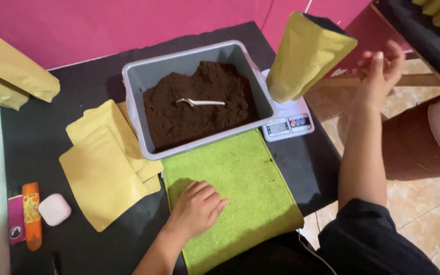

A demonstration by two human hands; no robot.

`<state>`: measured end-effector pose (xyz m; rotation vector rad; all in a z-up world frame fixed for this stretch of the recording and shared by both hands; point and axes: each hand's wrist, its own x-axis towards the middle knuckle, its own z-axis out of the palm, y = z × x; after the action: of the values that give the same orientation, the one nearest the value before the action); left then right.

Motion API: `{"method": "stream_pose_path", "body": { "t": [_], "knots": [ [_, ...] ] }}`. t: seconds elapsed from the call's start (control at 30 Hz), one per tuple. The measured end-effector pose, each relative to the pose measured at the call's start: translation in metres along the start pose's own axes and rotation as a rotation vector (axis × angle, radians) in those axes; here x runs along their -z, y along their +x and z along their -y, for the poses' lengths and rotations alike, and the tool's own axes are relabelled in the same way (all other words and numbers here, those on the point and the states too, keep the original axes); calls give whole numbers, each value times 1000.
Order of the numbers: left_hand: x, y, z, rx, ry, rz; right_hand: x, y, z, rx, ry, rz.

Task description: Scooping ground coffee from a plastic bin into yellow pouches, weighing them on a digital scale, and folding the tops.

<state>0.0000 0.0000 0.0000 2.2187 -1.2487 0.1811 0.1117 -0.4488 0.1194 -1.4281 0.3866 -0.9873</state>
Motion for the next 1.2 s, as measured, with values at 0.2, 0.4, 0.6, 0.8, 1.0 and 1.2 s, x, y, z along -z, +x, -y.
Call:
{"method": "stream_pose_path", "body": {
  "t": [0.2, 0.4, 0.6, 0.8, 1.0, 1.2],
  "knots": [
    [-2, -2, 4, 3, -49, -79, -22, 6, 63, 899, -215, 530],
    [-2, -2, 1, 26, -47, -50, -50, 7, 76, 831, -791, 655],
    [2, 0, 5, -22, -26, -168, 2, -18, 122, 886, -485, 517],
    [-2, 1, 3, 3, -33, -184, -6, -78, 197, 793, -704, 806],
    [22, 5, -9, 297, -634, -126, -53, -123, 172, 785, -260, 1345],
    [12, -7, 3, 547, -933, -204, -98, -184, 188, 947, -63, 1441]
  ]
}}
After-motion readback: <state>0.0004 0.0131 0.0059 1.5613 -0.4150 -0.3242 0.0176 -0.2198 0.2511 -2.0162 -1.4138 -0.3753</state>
